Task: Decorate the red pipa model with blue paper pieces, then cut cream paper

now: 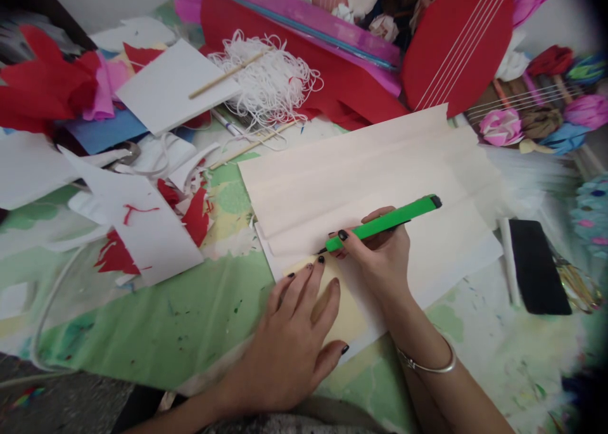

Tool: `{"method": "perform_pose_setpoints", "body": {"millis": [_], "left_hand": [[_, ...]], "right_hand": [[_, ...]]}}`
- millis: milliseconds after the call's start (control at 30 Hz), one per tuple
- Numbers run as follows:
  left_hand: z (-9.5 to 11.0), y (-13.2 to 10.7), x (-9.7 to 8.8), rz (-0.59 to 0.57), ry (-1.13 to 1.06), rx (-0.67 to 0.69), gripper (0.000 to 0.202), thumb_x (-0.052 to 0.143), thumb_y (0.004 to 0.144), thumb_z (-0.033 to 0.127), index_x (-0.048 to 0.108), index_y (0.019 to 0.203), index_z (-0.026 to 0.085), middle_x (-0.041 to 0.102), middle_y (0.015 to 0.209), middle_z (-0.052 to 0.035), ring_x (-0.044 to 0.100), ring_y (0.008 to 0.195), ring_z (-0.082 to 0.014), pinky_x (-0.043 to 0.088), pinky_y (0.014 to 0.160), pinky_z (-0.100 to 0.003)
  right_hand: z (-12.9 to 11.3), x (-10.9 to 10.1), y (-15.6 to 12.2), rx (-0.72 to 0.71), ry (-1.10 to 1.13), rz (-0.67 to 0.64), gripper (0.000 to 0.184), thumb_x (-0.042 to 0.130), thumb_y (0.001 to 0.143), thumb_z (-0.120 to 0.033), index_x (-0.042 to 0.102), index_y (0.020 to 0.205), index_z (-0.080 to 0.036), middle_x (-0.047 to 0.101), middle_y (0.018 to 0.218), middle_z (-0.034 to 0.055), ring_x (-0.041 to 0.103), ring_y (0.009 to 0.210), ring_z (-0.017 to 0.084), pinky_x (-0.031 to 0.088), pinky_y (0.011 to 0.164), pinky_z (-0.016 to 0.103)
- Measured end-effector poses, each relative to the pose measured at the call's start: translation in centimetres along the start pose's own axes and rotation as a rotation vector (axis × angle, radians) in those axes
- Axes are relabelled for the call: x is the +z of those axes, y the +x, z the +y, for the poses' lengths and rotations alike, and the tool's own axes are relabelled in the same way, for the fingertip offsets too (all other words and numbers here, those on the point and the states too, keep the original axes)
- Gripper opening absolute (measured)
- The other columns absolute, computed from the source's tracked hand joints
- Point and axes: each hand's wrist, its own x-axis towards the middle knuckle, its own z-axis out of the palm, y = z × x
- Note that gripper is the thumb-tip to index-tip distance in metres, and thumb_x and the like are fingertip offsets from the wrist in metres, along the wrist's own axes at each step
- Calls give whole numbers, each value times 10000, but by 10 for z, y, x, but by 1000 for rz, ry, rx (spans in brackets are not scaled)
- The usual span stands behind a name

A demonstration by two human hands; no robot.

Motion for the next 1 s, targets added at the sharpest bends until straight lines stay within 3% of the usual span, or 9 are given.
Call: {"method": "perform_pose_setpoints", "body": {"millis": [1000], "left_hand": [[1, -2, 1, 2, -38, -20, 604, 456, 891, 518, 435, 1379, 163, 349, 1466, -197, 290, 1349, -334, 215, 1065, -464]], "right_hand": [[2, -2, 1, -49, 3, 46, 396, 758, 703, -276, 398, 869, -279, 592, 570, -71, 628, 473, 182, 559, 481, 344]]}}
